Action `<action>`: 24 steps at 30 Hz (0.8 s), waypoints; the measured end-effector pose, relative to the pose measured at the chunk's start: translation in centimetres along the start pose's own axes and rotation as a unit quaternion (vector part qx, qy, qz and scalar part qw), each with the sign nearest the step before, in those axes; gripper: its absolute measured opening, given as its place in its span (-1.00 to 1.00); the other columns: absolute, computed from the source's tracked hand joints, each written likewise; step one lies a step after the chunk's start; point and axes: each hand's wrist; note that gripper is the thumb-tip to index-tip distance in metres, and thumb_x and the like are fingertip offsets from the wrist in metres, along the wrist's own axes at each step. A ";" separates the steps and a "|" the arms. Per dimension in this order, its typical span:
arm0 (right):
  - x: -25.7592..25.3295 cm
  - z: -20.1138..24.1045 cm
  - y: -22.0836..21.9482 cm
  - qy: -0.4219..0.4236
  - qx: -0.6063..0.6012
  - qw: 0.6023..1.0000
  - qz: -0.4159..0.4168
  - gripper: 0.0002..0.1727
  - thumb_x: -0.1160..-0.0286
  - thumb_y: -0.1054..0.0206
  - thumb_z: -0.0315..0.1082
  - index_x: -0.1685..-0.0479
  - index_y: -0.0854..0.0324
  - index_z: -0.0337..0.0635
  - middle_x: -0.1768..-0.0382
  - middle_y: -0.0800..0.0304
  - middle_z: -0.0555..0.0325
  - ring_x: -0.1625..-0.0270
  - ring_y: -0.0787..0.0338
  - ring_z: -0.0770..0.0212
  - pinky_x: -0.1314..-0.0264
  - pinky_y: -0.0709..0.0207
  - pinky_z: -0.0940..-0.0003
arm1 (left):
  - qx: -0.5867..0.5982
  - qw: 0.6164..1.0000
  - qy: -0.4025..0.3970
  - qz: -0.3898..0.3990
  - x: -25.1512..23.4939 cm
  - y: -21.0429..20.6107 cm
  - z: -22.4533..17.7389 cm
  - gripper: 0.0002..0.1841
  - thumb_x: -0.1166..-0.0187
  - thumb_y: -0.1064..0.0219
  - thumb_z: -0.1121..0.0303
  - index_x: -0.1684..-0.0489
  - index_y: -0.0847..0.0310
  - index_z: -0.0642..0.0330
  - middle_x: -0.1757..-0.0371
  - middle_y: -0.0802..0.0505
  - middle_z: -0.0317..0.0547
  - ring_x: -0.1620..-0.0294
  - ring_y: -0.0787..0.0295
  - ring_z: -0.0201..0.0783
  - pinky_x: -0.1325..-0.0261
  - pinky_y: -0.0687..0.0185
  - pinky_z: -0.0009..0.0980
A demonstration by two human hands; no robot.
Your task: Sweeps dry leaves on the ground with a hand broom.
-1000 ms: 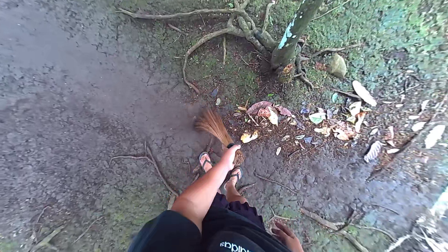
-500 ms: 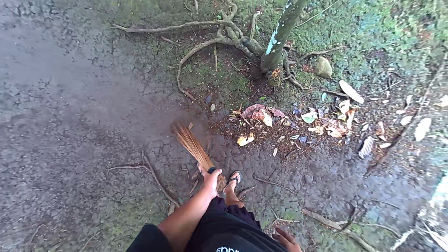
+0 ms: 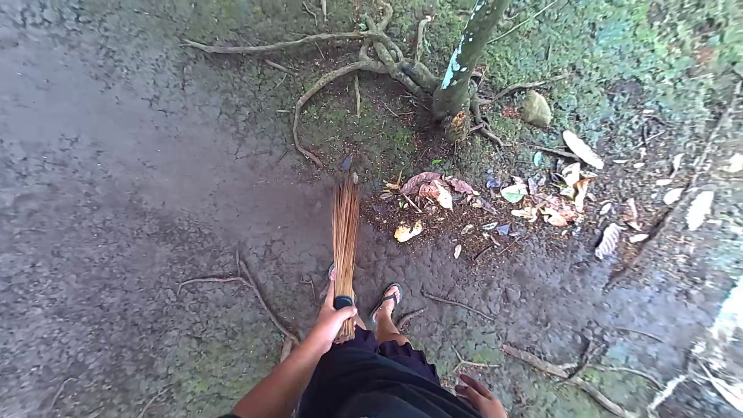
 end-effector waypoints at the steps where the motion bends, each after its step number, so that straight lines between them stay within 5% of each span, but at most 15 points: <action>1: 0.2 0.5 -0.1 0.000 0.002 1.000 0.000 -0.51 -0.75 -0.12 -0.45 -0.62 -0.31 -0.37 -0.12 -0.72 -0.21 0.12 -0.78 0.22 0.05 -0.67 0.30 | 0.009 1.000 -0.013 -0.008 0.5 0.3 -0.6 0.21 -0.34 -0.48 0.54 -0.94 0.46 -0.22 -0.17 -0.68 0.27 0.36 -0.80 0.00 0.32 -0.84 -0.09; 3: 1.0 1.6 -0.4 -0.001 0.008 1.000 0.006 -0.50 -0.77 -0.09 -0.45 -0.65 -0.26 -0.38 -0.20 -0.68 -0.25 0.07 -0.76 0.20 0.01 -0.64 0.29 | 0.002 0.998 -0.045 -0.035 -0.5 0.5 -2.5 0.22 -0.30 -0.49 0.56 -0.95 0.47 -0.15 -0.22 -0.66 0.27 0.30 -0.81 -0.02 0.28 -0.84 -0.10; 7: 1.5 1.5 -0.3 0.012 0.005 1.000 0.004 -0.50 -0.77 -0.10 -0.43 -0.65 -0.27 -0.37 -0.23 -0.66 -0.26 0.04 -0.78 0.20 -0.02 -0.67 0.28 | -0.086 0.993 -0.037 -0.075 -8.4 1.5 -8.8 0.24 -0.37 -0.49 0.48 -0.94 0.58 -0.21 -0.79 -0.21 0.31 -0.43 -0.62 0.20 -0.20 -0.73 0.14; 12: 2.1 0.1 -0.3 -0.002 -0.019 1.000 -0.015 -0.51 -0.78 -0.10 -0.42 -0.64 -0.29 -0.37 -0.23 -0.66 -0.25 0.05 -0.78 0.21 -0.01 -0.67 0.28 | -0.295 0.955 0.036 0.014 -13.9 -1.0 -13.0 0.26 -0.32 -0.54 0.31 -0.95 0.57 -0.15 -0.85 -0.16 0.19 -0.73 -0.30 0.17 -0.56 -0.43 0.22; 14: 1.5 -0.8 -0.5 -0.010 -0.023 1.000 -0.006 -0.51 -0.78 -0.08 -0.43 -0.64 -0.28 -0.37 -0.19 -0.68 -0.21 0.07 -0.77 0.23 0.01 -0.67 0.28 | -0.312 0.947 0.046 0.068 -12.1 -1.2 -12.3 0.23 -0.35 -0.52 0.29 -0.95 0.53 -0.22 -0.84 -0.21 0.18 -0.68 -0.39 0.14 -0.51 -0.48 0.19; 16: 1.0 -1.3 -0.8 -0.017 -0.014 1.000 0.003 -0.51 -0.78 -0.08 -0.42 -0.64 -0.28 -0.37 -0.19 -0.68 -0.20 0.06 -0.77 0.25 -0.04 -0.67 0.27 | -0.252 0.961 0.049 0.106 -8.6 -0.2 -11.2 0.15 -0.39 -0.49 0.35 -0.95 0.40 -0.31 -0.65 -0.45 0.23 -0.29 -0.71 0.10 -0.18 -0.74 0.07; 19: 0.7 -0.8 -1.8 -0.019 -0.012 1.000 0.002 -0.51 -0.78 -0.09 -0.41 -0.64 -0.30 -0.37 -0.22 -0.67 -0.24 0.03 -0.77 0.21 -0.06 -0.67 0.23 | -0.170 0.974 0.073 0.130 -2.2 1.7 -10.0 0.09 -0.44 -0.44 0.41 -0.93 0.33 -0.40 -0.21 -0.70 0.20 0.25 -0.79 0.00 0.20 -0.80 -0.07; 24: 1.3 0.3 -3.0 -0.009 -0.016 1.000 0.019 -0.50 -0.76 -0.12 -0.43 -0.63 -0.30 -0.39 -0.22 -0.68 -0.32 -0.03 -0.79 0.07 -0.12 -0.66 0.17 | -0.080 0.995 0.049 0.045 3.1 4.7 -9.2 0.13 -0.40 -0.42 0.49 -0.93 0.41 -0.34 -0.03 -0.74 0.19 0.36 -0.80 0.00 0.31 -0.83 -0.09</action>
Point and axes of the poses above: each hand's wrist, its own x-axis away from the middle knuckle, its own y-axis out of the back of the hand, z = x × y
